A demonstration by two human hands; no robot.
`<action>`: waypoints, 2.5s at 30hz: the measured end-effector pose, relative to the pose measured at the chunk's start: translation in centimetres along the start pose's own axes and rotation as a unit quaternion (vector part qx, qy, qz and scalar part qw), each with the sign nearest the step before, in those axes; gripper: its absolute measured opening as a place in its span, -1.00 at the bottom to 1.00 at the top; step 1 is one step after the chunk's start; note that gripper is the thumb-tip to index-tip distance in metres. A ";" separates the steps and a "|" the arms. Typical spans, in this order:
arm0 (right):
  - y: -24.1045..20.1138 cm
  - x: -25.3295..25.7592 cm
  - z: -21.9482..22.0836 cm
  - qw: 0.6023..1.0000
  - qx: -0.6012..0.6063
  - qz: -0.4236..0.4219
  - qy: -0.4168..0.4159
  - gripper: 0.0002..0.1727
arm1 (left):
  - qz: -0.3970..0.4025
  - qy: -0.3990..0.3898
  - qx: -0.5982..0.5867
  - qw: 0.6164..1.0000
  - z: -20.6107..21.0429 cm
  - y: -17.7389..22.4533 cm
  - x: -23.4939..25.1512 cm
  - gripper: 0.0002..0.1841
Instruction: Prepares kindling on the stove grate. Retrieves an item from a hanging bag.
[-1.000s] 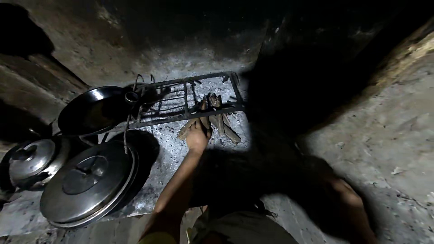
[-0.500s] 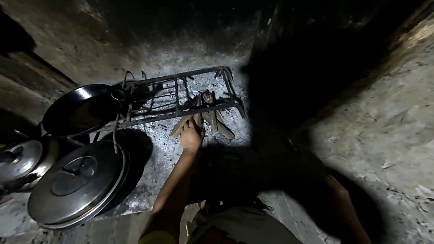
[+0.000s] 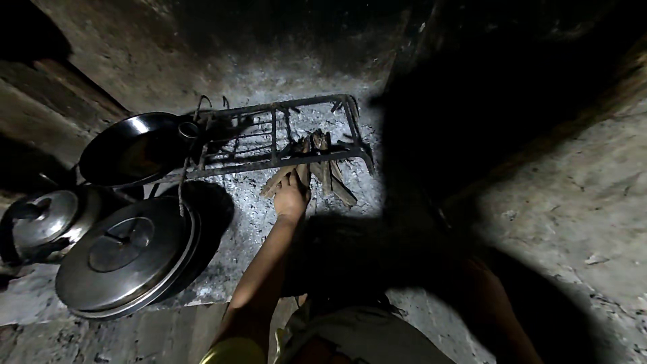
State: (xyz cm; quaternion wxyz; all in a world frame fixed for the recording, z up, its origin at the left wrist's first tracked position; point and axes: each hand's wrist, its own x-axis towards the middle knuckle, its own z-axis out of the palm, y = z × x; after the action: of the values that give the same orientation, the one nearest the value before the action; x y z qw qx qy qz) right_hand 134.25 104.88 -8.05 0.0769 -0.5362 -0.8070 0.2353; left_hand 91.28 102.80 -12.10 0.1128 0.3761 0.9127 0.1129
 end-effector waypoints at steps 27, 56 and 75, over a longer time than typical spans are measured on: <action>-12.0 10.1 8.4 0.960 -0.121 -0.203 -0.153 -0.49 | -0.026 -0.159 -0.084 0.983 -3.2 -6.8 -25.7 -0.52; -29.1 26.2 -4.4 0.928 -0.247 -0.274 -0.050 -0.56 | 0.032 -0.265 -0.112 0.957 -5.3 -9.6 -24.6 -0.53; -31.8 35.5 5.4 0.862 -0.363 -0.315 -0.161 -0.58 | -0.131 -0.195 -0.151 0.960 -3.4 -14.4 -31.4 -0.45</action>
State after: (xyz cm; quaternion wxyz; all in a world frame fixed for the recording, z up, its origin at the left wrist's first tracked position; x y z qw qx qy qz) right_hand 91.15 125.32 -2.66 -0.1840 -0.1983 -0.9623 -0.0281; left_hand 102.45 70.09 -9.32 0.3578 0.2467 0.8867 0.1578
